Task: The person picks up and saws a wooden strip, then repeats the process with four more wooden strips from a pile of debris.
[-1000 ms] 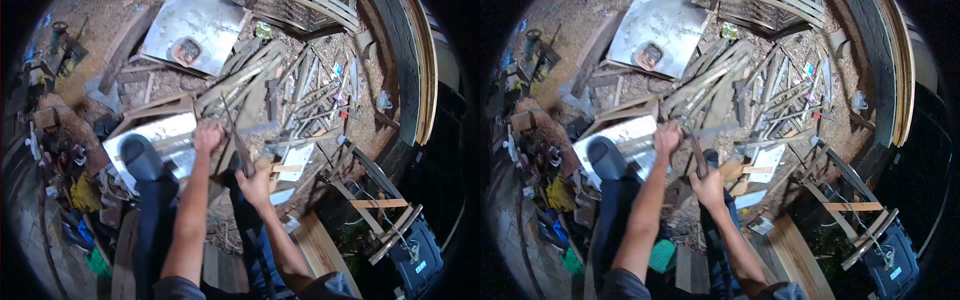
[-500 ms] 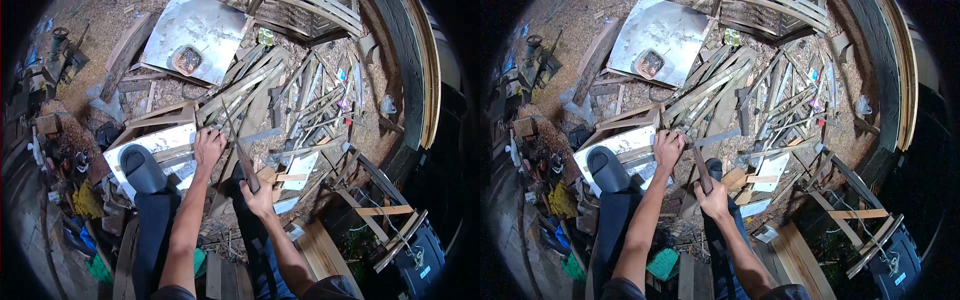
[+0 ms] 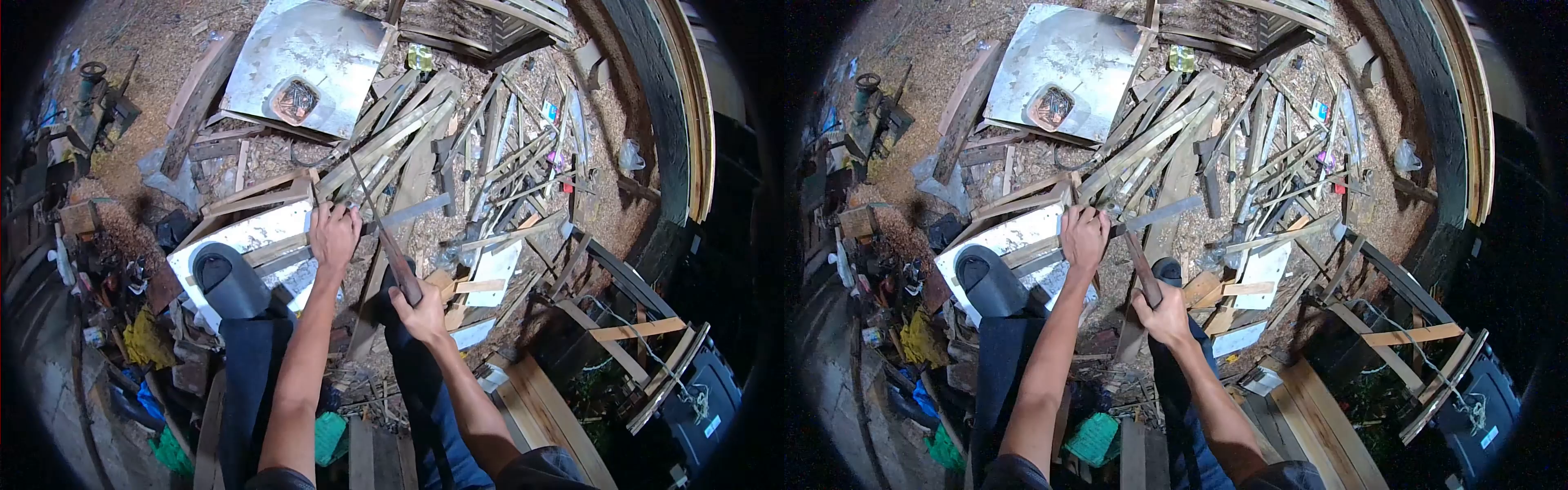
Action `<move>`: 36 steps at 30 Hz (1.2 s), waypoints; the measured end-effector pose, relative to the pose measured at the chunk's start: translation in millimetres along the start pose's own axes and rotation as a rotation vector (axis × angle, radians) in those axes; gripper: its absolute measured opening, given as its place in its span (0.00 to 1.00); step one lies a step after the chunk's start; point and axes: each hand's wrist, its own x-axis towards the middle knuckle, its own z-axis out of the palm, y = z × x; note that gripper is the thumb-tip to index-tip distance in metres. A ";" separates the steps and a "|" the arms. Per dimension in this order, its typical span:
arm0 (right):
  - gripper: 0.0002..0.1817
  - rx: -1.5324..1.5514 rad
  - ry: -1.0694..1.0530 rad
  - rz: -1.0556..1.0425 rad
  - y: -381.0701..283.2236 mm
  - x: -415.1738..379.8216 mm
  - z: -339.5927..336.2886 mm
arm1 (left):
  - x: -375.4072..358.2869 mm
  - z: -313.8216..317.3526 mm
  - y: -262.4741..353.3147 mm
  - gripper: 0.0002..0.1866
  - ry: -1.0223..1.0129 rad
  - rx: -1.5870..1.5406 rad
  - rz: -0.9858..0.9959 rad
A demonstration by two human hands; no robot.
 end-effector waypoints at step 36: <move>0.12 -0.023 0.106 -0.066 39.2 -70.4 -5.3 | 7.7 11.3 -0.7 0.25 -0.152 0.196 -0.009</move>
